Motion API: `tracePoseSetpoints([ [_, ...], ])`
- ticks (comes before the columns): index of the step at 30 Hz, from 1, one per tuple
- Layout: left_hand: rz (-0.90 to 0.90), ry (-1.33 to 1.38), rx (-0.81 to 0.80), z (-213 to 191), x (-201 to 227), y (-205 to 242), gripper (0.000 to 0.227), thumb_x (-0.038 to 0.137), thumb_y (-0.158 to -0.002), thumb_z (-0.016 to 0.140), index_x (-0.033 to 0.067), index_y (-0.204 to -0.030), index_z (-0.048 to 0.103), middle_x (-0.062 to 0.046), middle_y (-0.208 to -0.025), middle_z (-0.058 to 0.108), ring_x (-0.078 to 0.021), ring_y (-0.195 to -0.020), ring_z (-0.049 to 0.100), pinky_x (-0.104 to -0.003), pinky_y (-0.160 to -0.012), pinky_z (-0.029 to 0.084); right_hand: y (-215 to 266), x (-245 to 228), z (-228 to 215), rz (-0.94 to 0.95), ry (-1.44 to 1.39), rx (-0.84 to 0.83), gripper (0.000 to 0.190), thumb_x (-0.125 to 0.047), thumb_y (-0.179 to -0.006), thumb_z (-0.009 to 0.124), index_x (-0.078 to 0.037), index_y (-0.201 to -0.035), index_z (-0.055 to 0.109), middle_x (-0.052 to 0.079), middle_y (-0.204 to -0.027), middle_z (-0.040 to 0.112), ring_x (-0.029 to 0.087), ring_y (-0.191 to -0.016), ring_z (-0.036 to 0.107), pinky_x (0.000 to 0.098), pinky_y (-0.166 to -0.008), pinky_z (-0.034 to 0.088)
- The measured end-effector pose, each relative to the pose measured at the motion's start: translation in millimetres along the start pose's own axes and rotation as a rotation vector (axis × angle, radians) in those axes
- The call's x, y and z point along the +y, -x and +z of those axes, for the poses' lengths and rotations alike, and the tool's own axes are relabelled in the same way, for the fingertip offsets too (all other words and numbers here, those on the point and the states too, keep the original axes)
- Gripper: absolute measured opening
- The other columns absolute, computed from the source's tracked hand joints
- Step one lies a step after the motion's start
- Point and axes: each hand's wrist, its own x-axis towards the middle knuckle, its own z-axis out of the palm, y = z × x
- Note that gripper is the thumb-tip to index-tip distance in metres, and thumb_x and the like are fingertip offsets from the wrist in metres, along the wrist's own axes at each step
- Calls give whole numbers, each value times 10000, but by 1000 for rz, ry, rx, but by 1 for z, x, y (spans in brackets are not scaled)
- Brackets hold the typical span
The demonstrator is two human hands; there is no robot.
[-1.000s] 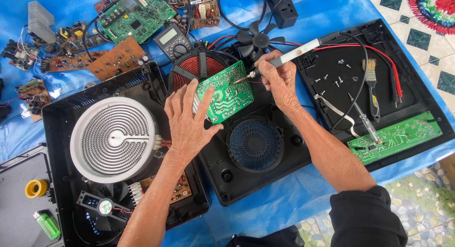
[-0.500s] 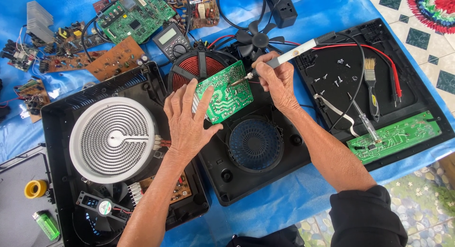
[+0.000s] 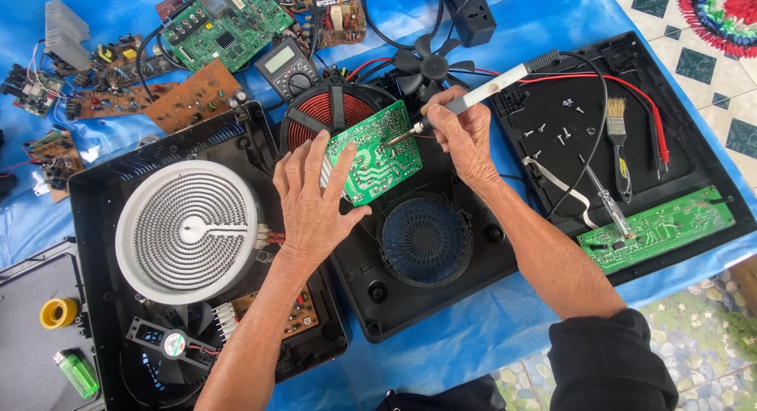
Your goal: The person holds a green circuit board with a heatsink in their left hand and uses a soldering iron in their right hand to solder components on the board. The person repeatedly applies the soldering iron to various points on the circuit board while working over a blue-covered table.
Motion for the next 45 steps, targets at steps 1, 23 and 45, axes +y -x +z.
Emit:
tracePoseSetpoints([
  [1,1,5,0,0,0,0,1164,381,-566,1001,225,-1556,410,-207,-1579,325,-421,-1387,321,-642,-1140,183,0,2,-1,0,-1,-3,175,-183,-1012,631,-35,-952,703,15,-509,478,56,-432,457,196,-484,413],
  [23,11,2,6,0,-2,0,1186,385,-544,1011,209,-1556,418,-207,-1579,329,-427,-1382,320,-644,-1133,184,-1,7,0,21,10,5,177,-196,-975,644,-41,-909,699,13,-486,451,55,-429,422,191,-455,376],
  [45,86,-235,53,-8,-2,1,1325,611,-470,1119,203,-1523,426,-162,-1568,376,-379,-1339,500,-575,-1076,432,-3,-3,-10,5,-147,84,242,-312,-1005,616,-95,-897,614,-51,-629,388,60,-449,313,249,-446,251],
])
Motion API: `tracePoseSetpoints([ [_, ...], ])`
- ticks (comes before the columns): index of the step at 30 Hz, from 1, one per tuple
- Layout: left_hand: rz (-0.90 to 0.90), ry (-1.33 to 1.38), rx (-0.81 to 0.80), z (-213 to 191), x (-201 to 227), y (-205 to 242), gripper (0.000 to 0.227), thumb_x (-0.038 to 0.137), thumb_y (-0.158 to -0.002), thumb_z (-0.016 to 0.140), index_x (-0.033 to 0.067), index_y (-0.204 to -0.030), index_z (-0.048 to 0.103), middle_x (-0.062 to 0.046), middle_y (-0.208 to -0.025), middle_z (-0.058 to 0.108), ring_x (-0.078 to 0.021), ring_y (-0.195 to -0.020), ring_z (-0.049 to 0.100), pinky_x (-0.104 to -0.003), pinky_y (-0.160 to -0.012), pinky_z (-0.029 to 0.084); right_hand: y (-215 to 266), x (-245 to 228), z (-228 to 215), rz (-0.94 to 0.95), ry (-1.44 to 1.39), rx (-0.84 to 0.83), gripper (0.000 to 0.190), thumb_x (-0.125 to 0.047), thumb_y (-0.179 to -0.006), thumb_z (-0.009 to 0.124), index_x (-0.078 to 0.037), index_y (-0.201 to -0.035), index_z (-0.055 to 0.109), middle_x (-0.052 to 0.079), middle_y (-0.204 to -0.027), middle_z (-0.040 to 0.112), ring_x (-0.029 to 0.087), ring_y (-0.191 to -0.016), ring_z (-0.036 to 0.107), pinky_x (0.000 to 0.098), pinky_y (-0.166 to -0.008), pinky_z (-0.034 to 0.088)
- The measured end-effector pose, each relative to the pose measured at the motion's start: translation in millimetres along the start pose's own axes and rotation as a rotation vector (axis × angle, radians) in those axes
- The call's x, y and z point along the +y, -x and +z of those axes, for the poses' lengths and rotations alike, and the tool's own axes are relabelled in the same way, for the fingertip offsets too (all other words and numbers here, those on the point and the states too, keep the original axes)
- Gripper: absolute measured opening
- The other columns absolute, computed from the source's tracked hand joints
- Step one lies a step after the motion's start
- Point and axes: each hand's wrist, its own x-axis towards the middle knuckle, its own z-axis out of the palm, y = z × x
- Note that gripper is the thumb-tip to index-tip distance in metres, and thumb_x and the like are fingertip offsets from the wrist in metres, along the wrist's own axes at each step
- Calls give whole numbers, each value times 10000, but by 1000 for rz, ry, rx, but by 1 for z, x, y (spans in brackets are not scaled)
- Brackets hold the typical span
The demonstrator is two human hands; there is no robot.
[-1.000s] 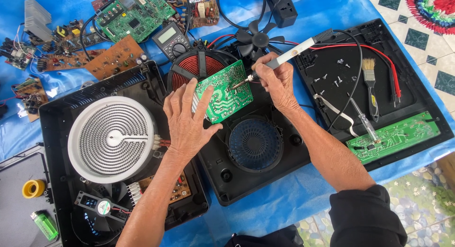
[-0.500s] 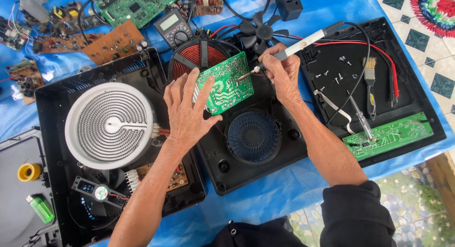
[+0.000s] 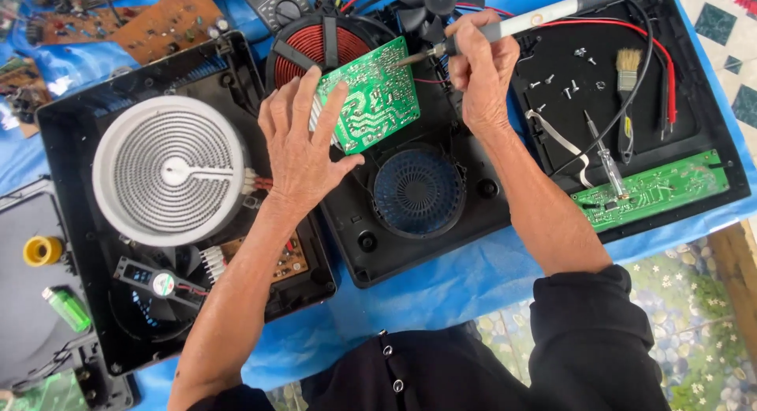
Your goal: The person holds a green circuit board with a heatsink in their left hand and uses a soldering iron in their right hand to solder components on the board. The person repeatedly applies the soldering iron to various points on the circuit board while working over a blue-covered table.
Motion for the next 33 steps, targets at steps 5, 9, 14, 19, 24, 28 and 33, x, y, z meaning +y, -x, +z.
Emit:
tracePoseSetpoints([
  [5,8,8,3,2,0,3,1344,662,-487,1114,210,-1541,413,-148,-1587,333,-382,-1363,486,-578,-1093,425,3,5,-3,-31,-20,-61,250,-350,-1039,594,-121,-939,600,-35,-584,299,79,-466,257,292,-487,241],
  [9,-4,-2,-38,-2,0,3,1343,678,-497,1098,213,-1550,406,-142,-1591,321,-387,-1375,470,-592,-1097,417,4,4,0,-22,-28,-78,252,-362,-1048,597,-128,-954,603,-38,-604,319,69,-489,276,287,-493,233],
  [14,14,7,-12,1,-1,2,1382,659,-486,1109,215,-1566,372,-156,-1603,328,-382,-1386,479,-581,-1119,412,-1,4,-4,-58,-37,-55,244,-345,-1055,599,-125,-952,607,-33,-593,314,73,-487,253,296,-490,227],
  [19,2,4,-34,-1,-2,-2,1357,664,-472,1084,225,-1553,390,-157,-1594,344,-389,-1385,462,-594,-1135,362,-3,1,2,15,-12,16,245,-329,-1027,611,-109,-918,609,-54,-627,360,55,-464,308,259,-457,237],
  [24,-3,14,-24,3,-1,-3,1365,627,-461,1076,227,-1553,362,-169,-1591,342,-389,-1372,467,-600,-1140,379,-1,4,14,72,6,20,205,-298,-998,613,-113,-910,597,10,-849,594,55,-488,378,224,-436,266],
  [28,-67,271,-11,7,0,-2,1165,468,-565,992,182,-1549,438,-208,-1590,335,-444,-1388,331,-664,-1139,189,-9,10,29,24,-1,64,226,-273,-1002,645,-55,-964,692,29,-510,423,99,-403,466,227,-424,393],
  [33,-67,274,25,10,2,-4,1103,517,-618,949,177,-1539,446,-208,-1582,356,-440,-1378,356,-654,-1126,226,-29,11,44,-14,-68,119,199,-265,-992,640,-75,-958,691,29,-509,404,107,-397,456,237,-414,382],
])
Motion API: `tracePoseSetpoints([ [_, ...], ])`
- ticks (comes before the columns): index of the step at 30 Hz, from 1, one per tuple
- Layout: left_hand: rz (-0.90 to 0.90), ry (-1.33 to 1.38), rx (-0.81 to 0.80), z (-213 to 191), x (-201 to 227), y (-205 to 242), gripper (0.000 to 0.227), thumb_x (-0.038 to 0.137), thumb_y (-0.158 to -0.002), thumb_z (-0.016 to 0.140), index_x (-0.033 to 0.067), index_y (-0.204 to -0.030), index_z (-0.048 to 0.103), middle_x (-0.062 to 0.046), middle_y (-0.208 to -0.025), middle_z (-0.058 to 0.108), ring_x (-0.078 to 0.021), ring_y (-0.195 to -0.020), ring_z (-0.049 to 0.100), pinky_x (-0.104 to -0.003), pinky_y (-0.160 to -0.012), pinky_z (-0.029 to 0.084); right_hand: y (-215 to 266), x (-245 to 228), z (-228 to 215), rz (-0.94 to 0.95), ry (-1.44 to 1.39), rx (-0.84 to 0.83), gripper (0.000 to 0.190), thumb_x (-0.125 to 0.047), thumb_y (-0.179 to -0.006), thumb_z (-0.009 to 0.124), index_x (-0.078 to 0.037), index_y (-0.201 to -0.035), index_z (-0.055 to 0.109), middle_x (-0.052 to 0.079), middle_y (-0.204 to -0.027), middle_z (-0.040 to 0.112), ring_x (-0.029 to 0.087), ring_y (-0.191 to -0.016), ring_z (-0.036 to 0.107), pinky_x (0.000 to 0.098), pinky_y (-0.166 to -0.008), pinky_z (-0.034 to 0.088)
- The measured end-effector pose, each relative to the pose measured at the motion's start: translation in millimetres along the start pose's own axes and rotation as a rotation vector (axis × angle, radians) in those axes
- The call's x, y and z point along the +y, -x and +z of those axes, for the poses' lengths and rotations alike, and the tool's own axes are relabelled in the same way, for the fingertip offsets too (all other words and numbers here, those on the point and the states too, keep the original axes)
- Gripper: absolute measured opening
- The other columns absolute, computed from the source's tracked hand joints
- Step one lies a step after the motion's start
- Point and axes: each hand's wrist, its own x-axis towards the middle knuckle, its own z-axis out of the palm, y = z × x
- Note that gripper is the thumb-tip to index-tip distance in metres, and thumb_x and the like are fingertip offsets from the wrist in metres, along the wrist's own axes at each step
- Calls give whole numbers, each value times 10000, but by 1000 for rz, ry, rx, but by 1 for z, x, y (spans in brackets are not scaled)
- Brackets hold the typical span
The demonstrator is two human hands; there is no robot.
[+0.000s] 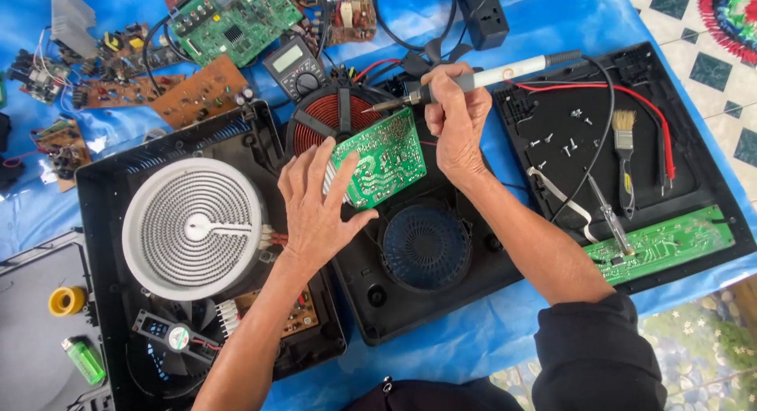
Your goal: The person holds a green circuit board with a heatsink in their left hand and uses a soldering iron in their right hand to solder components on the board. The person repeatedly applies the soldering iron to various points on the circuit board while working over a blue-covered table.
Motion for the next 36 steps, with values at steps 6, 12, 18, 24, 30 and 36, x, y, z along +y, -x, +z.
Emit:
tracePoseSetpoints([
  [6,-8,-11,20,-1,-2,0,1043,475,-637,934,171,-1520,468,-198,-1560,390,-430,-1354,394,-633,-1127,256,5,-9,9,-9,-17,8,207,-260,-978,630,-77,-897,678,17,-470,396,83,-367,427,219,-413,371],
  [12,0,0,35,-2,-1,-2,898,402,-732,890,158,-1496,486,-192,-1556,412,-408,-1351,403,-619,-1127,274,2,10,-8,12,23,-7,192,-210,-914,627,-41,-838,675,23,-431,358,71,-348,374,210,-402,321],
  [18,-4,27,47,-2,-2,-1,768,331,-821,828,145,-1485,490,-189,-1539,435,-400,-1339,420,-615,-1128,281,2,10,-11,59,175,-70,180,-220,-881,648,-54,-844,709,28,-449,394,68,-384,388,212,-415,343],
  [24,-2,35,56,-3,-2,-2,695,316,-870,773,136,-1479,493,-191,-1536,436,-400,-1341,430,-618,-1127,284,-4,17,-21,71,194,-82,190,-233,-882,645,-57,-844,707,38,-447,382,75,-386,371,220,-411,343],
  [30,-10,45,53,-3,-2,-3,662,300,-881,759,126,-1468,506,-193,-1522,448,-403,-1346,430,-614,-1132,281,-8,16,-25,77,174,-92,191,-226,-882,642,-49,-840,699,38,-439,380,72,-366,370,212,-407,332],
  [36,-3,38,60,-4,-1,-3,646,296,-890,750,121,-1465,512,-196,-1513,456,-400,-1337,434,-611,-1133,289,-4,18,-22,93,180,-102,191,-225,-882,647,-46,-846,700,39,-452,401,67,-393,394,206,-411,342],
])
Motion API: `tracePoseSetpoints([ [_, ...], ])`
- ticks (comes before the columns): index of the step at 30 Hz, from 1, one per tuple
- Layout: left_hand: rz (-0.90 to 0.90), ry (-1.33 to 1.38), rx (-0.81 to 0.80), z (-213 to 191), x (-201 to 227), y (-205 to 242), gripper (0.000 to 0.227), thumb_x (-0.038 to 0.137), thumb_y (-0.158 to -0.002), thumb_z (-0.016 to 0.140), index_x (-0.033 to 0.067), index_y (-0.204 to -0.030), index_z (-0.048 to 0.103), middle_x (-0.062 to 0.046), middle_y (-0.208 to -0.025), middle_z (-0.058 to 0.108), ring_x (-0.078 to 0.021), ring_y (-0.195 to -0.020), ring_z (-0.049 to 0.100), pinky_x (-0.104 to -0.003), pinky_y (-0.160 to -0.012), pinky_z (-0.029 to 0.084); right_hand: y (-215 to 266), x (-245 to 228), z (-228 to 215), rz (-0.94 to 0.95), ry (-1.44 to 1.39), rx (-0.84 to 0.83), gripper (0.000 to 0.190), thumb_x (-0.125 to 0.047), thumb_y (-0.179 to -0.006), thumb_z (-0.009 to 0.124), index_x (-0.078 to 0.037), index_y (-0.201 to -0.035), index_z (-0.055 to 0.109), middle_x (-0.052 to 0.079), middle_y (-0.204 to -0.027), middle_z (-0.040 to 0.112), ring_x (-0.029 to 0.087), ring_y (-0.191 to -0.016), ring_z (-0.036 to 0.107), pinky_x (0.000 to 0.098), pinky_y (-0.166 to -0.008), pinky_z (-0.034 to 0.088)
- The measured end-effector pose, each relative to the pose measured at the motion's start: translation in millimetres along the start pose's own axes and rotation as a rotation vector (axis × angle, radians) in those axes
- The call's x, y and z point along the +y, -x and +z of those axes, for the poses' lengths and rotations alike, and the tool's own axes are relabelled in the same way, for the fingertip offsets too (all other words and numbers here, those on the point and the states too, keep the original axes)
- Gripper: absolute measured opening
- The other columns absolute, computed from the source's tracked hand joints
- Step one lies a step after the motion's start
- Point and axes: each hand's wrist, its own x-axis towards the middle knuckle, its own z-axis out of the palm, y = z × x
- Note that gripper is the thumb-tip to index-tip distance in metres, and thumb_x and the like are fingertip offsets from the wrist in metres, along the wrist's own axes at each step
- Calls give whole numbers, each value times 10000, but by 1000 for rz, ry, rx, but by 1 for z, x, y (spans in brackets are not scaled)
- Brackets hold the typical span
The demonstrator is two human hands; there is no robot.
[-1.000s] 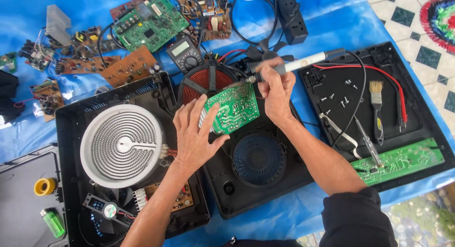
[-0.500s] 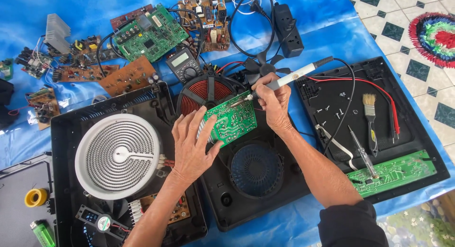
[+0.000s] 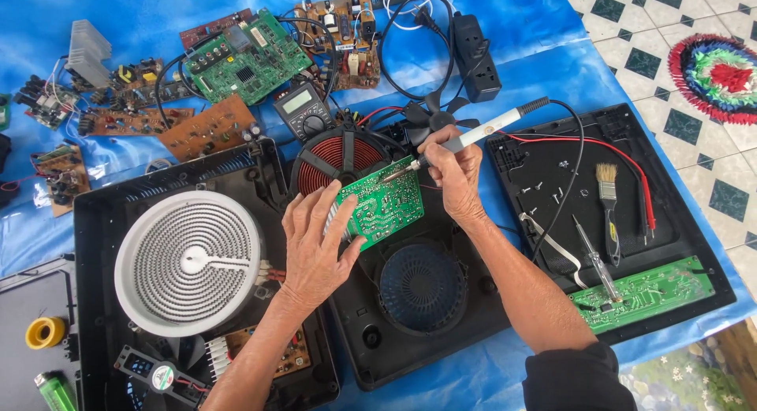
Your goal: The person holds a green circuit board with a heatsink in their left hand and uses a soldering iron in their right hand to solder components on the board. The person repeatedly applies the soldering iron to various points on the circuit board while working over a blue-covered table.
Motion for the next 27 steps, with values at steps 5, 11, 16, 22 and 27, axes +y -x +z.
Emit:
tracePoseSetpoints([
  [5,-16,5,-15,-1,0,0,639,292,-890,748,132,-1464,514,-191,-1492,470,-389,-1341,434,-610,-1135,289,-1,2,0,20,10,-13,194,-224,-890,653,-42,-867,717,30,-455,415,56,-404,417,189,-405,349],
  [11,-24,0,-31,-1,1,-1,634,293,-895,739,131,-1463,510,-185,-1505,459,-379,-1348,430,-601,-1138,286,0,-4,1,33,21,-16,199,-226,-902,658,-39,-868,718,35,-457,423,60,-413,418,188,-409,359],
  [16,-31,-1,-39,-1,1,-1,629,291,-893,746,130,-1457,520,-186,-1505,462,-382,-1350,426,-599,-1142,282,0,-5,3,25,35,-39,190,-221,-905,648,-50,-861,717,30,-453,424,60,-414,415,194,-417,354],
  [22,-28,-5,-37,-1,0,-2,618,291,-901,734,133,-1458,517,-185,-1502,460,-379,-1348,428,-595,-1139,286,0,-7,2,14,58,-45,187,-221,-903,652,-50,-863,716,26,-450,436,58,-409,423,193,-418,358],
  [27,-30,-6,-32,0,0,0,611,297,-904,728,138,-1455,519,-182,-1510,455,-377,-1350,426,-593,-1138,288,1,-8,4,25,37,-47,187,-215,-903,645,-47,-861,713,28,-451,415,58,-412,404,193,-421,351],
])
